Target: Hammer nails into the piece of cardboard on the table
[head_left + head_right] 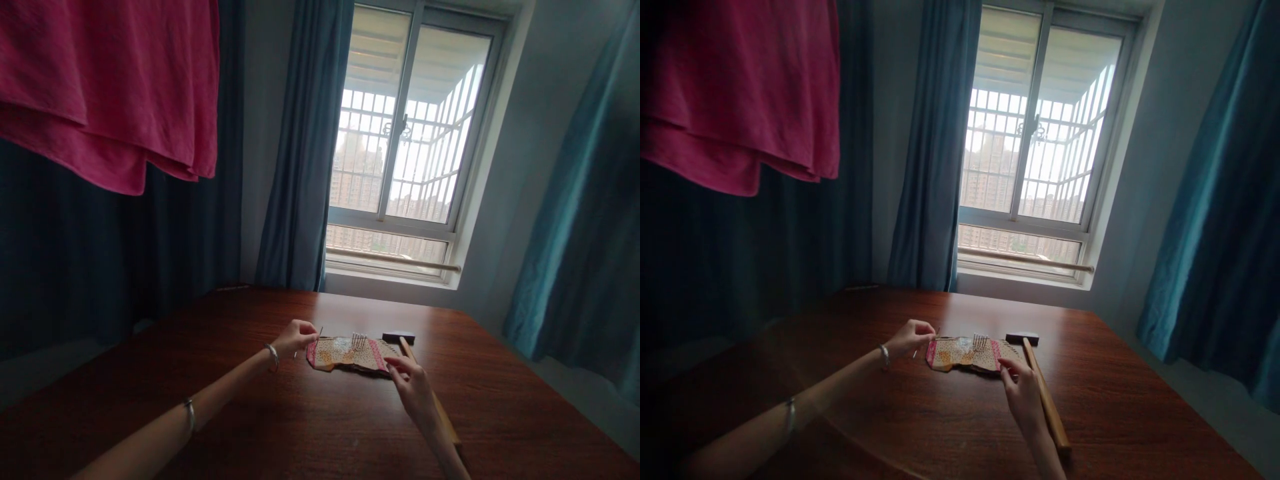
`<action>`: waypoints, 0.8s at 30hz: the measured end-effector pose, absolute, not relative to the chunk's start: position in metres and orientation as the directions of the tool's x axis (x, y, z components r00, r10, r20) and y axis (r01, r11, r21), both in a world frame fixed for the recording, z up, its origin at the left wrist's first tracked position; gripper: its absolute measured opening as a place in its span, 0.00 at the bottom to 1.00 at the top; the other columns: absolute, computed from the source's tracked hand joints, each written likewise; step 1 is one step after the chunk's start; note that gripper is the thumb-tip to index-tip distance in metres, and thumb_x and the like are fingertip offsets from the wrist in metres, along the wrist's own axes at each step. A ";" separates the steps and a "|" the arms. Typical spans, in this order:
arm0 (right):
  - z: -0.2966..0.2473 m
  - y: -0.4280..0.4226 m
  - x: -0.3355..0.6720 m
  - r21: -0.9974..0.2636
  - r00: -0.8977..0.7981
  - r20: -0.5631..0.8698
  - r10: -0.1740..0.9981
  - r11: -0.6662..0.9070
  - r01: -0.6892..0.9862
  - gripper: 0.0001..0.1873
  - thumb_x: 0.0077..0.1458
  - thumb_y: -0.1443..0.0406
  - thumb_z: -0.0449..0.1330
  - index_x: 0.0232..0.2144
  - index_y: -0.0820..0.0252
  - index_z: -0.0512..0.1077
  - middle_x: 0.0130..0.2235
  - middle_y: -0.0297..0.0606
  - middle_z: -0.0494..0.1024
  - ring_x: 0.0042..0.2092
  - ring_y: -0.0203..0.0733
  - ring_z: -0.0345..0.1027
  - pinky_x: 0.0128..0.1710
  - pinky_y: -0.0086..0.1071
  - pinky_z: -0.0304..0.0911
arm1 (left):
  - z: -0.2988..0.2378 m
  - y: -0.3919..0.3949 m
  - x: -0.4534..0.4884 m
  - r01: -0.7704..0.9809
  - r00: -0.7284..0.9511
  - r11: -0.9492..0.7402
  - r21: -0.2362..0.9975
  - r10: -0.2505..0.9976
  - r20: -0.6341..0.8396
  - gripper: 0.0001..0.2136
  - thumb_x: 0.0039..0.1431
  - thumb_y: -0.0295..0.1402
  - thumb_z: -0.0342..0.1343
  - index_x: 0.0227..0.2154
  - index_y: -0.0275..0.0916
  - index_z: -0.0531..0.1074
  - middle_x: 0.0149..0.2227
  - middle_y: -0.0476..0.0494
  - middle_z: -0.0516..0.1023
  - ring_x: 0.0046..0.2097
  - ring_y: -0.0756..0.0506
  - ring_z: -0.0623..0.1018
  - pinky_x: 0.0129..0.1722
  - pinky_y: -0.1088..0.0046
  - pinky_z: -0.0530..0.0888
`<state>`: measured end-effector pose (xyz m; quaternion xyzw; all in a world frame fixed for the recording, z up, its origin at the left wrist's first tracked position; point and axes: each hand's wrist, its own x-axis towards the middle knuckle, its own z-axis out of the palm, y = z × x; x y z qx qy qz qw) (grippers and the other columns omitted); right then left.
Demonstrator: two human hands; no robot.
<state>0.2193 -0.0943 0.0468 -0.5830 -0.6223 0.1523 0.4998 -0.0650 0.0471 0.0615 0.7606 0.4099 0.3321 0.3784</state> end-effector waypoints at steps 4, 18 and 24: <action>0.060 -0.076 0.181 -0.887 0.142 0.369 0.919 0.302 0.350 0.17 0.46 0.56 0.57 0.33 0.62 0.76 0.31 0.44 0.77 0.31 0.46 0.70 0.24 0.31 0.64 | 0.065 0.021 -0.025 0.239 0.467 -0.370 0.898 0.855 0.228 0.17 0.45 0.43 0.54 0.26 0.31 0.72 0.17 0.51 0.66 0.20 0.54 0.65 0.20 0.79 0.62; 0.056 -0.052 0.165 -0.942 0.106 0.303 0.947 0.280 0.185 0.20 0.43 0.53 0.59 0.29 0.65 0.77 0.27 0.42 0.77 0.28 0.42 0.69 0.18 0.26 0.61 | 0.059 0.002 0.013 0.246 0.516 -0.547 0.800 0.773 0.369 0.15 0.49 0.42 0.52 0.28 0.33 0.75 0.26 0.47 0.75 0.29 0.50 0.71 0.29 0.79 0.65; 0.041 -0.023 0.199 -0.925 0.229 0.346 0.910 0.290 0.247 0.23 0.42 0.51 0.59 0.30 0.67 0.76 0.29 0.44 0.78 0.29 0.44 0.70 0.21 0.29 0.64 | 0.049 0.027 0.022 0.270 0.511 -0.564 0.780 0.771 0.380 0.14 0.49 0.41 0.52 0.32 0.35 0.74 0.28 0.47 0.75 0.31 0.50 0.71 0.31 0.77 0.67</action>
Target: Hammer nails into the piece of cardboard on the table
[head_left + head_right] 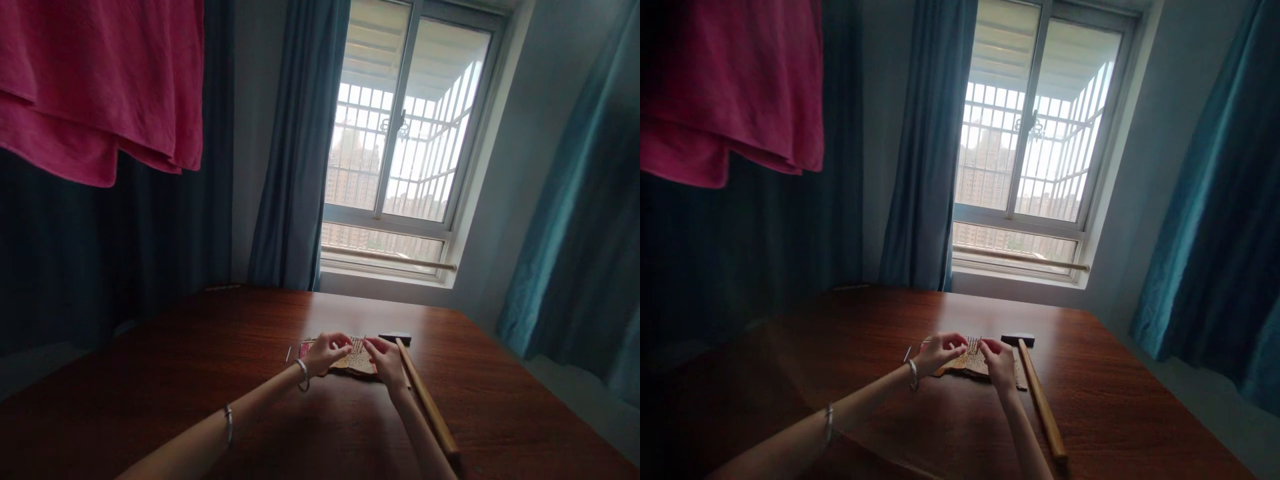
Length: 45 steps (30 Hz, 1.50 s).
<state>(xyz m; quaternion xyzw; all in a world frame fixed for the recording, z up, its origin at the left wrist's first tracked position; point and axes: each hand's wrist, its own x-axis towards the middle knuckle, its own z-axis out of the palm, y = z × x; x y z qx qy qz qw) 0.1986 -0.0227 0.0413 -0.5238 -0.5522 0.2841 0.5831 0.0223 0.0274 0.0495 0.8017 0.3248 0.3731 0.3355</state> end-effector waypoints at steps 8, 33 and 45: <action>0.013 0.021 0.230 -0.826 0.238 0.445 0.863 0.293 0.481 0.21 0.46 0.52 0.55 0.28 0.65 0.75 0.28 0.44 0.78 0.30 0.46 0.71 0.31 0.34 0.65 | 0.014 0.084 0.045 0.219 0.447 -0.568 0.793 0.781 0.436 0.25 0.40 0.30 0.59 0.46 0.36 0.64 0.42 0.40 0.68 0.43 0.45 0.69 0.40 0.70 0.69; 0.002 0.033 0.224 -0.744 0.159 0.501 0.851 0.330 0.582 0.16 0.51 0.59 0.51 0.33 0.60 0.75 0.30 0.40 0.77 0.32 0.42 0.69 0.33 0.31 0.61 | 0.000 0.101 0.082 0.096 0.498 -0.351 0.932 0.827 0.260 0.17 0.44 0.35 0.55 0.39 0.35 0.68 0.32 0.43 0.75 0.37 0.45 0.72 0.38 0.72 0.67; 0.003 0.032 0.224 -0.709 0.130 0.512 0.849 0.333 0.621 0.15 0.51 0.61 0.50 0.32 0.58 0.75 0.30 0.39 0.76 0.31 0.41 0.67 0.31 0.30 0.61 | -0.002 0.100 0.082 0.129 0.493 -0.367 0.921 0.830 0.261 0.15 0.44 0.34 0.54 0.37 0.33 0.70 0.33 0.43 0.75 0.36 0.47 0.73 0.38 0.71 0.69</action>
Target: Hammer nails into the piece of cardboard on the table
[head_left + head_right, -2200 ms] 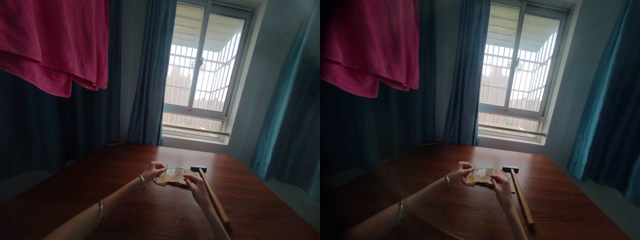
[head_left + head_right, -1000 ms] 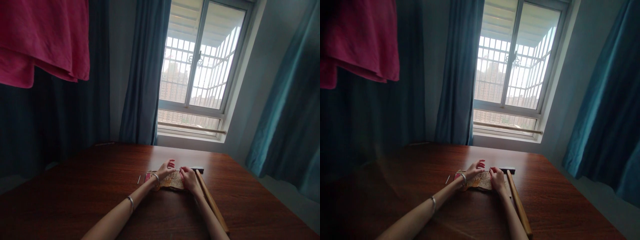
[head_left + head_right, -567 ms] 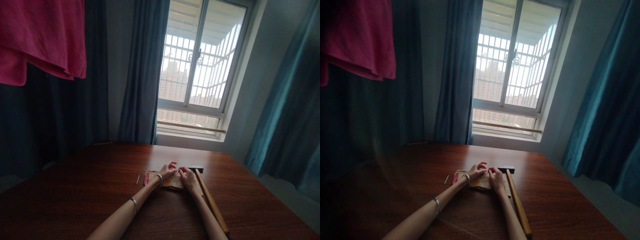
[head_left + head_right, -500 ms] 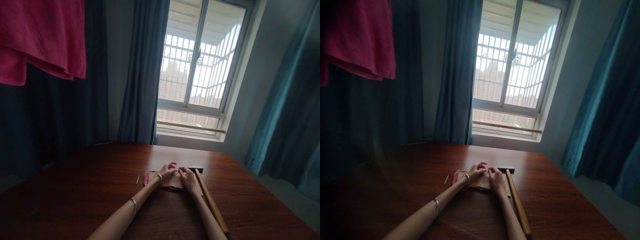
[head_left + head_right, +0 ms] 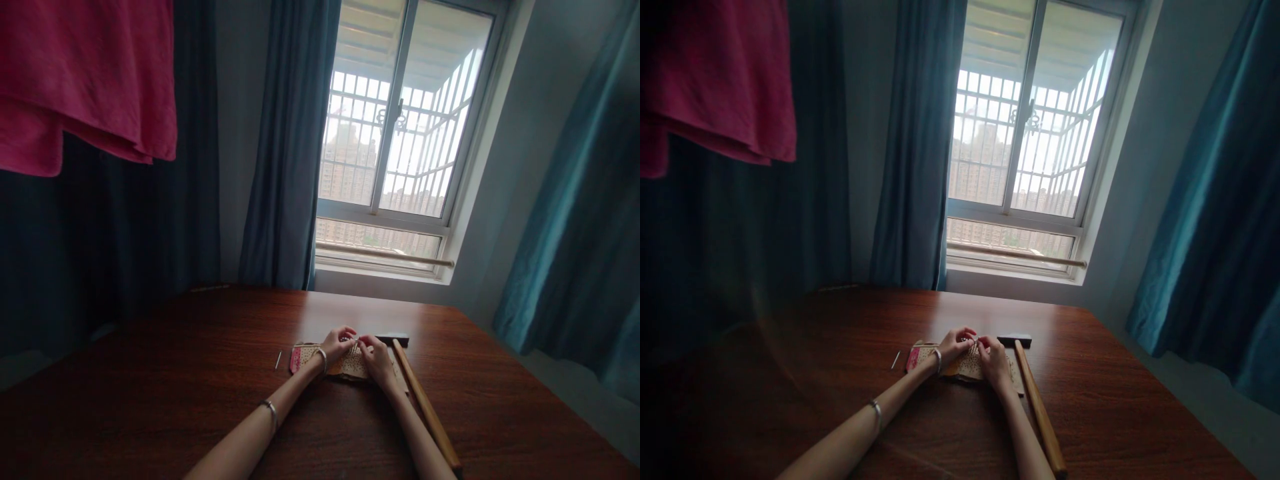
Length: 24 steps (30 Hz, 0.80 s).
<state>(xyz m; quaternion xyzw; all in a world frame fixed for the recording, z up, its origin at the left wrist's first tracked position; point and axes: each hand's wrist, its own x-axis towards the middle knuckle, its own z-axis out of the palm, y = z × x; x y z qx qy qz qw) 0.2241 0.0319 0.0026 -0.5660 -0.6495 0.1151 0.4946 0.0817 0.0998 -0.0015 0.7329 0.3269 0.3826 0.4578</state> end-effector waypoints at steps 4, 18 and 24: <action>0.004 0.031 0.224 -0.705 0.131 0.522 0.843 0.340 0.622 0.15 0.51 0.61 0.50 0.31 0.58 0.75 0.30 0.39 0.76 0.31 0.41 0.67 0.32 0.30 0.60 | 0.004 0.095 0.081 0.148 0.484 -0.367 0.918 0.837 0.256 0.14 0.44 0.33 0.55 0.36 0.33 0.70 0.32 0.44 0.75 0.35 0.47 0.73 0.38 0.71 0.69; 0.000 0.030 0.225 -0.669 0.093 0.537 0.838 0.356 0.652 0.14 0.52 0.60 0.49 0.30 0.58 0.73 0.27 0.37 0.75 0.31 0.40 0.67 0.33 0.29 0.59 | 0.002 0.095 0.082 0.165 0.490 -0.389 0.907 0.830 0.267 0.14 0.44 0.37 0.55 0.34 0.33 0.72 0.33 0.43 0.76 0.37 0.46 0.74 0.38 0.71 0.69; 0.000 0.032 0.226 -0.665 0.105 0.531 0.841 0.337 0.667 0.14 0.51 0.59 0.50 0.30 0.58 0.74 0.28 0.37 0.76 0.31 0.40 0.67 0.34 0.29 0.59 | 0.005 0.092 0.081 0.177 0.483 -0.388 0.905 0.835 0.263 0.14 0.45 0.36 0.55 0.34 0.33 0.72 0.33 0.43 0.76 0.37 0.46 0.74 0.38 0.72 0.69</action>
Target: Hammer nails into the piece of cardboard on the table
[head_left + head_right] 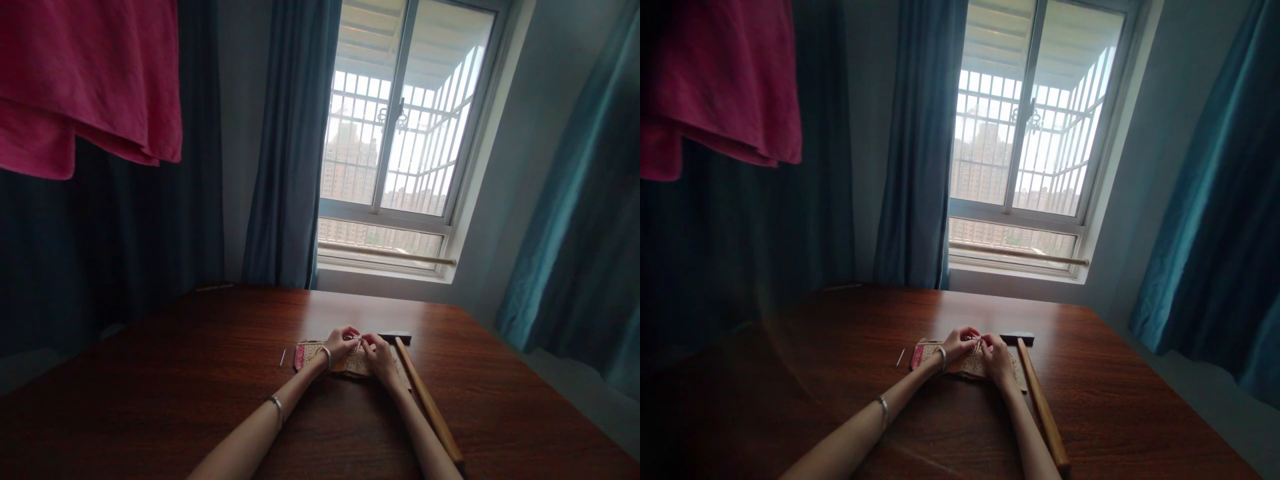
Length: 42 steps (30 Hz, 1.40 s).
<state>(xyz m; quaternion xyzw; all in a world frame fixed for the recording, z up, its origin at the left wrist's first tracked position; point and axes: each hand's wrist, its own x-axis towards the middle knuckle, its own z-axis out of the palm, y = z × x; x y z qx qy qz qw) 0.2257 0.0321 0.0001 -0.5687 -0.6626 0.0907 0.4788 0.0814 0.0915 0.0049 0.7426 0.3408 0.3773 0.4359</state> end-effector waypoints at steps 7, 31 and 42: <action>-0.003 0.034 0.227 -0.668 0.102 0.523 0.846 0.332 0.666 0.12 0.51 0.62 0.50 0.30 0.58 0.73 0.28 0.37 0.75 0.30 0.40 0.66 0.32 0.29 0.60 | 0.009 0.087 0.083 0.166 0.491 -0.390 0.906 0.829 0.267 0.12 0.44 0.33 0.55 0.32 0.33 0.72 0.31 0.44 0.76 0.35 0.47 0.74 0.36 0.73 0.70; -0.009 0.036 0.230 -0.611 0.068 0.496 0.866 0.292 0.736 0.09 0.49 0.68 0.52 0.27 0.60 0.73 0.30 0.38 0.74 0.34 0.38 0.67 0.33 0.26 0.62 | -0.007 0.102 0.101 0.277 0.440 -0.516 0.811 0.818 0.370 0.12 0.44 0.37 0.55 0.28 0.33 0.74 0.27 0.45 0.76 0.30 0.49 0.73 0.31 0.76 0.69; -0.006 0.030 0.228 -0.639 0.045 0.499 0.865 0.333 0.693 0.10 0.50 0.68 0.51 0.29 0.59 0.73 0.32 0.39 0.74 0.37 0.39 0.67 0.34 0.26 0.63 | -0.007 0.104 0.097 0.262 0.450 -0.482 0.836 0.827 0.336 0.11 0.44 0.35 0.55 0.29 0.33 0.74 0.29 0.45 0.77 0.33 0.49 0.74 0.34 0.76 0.70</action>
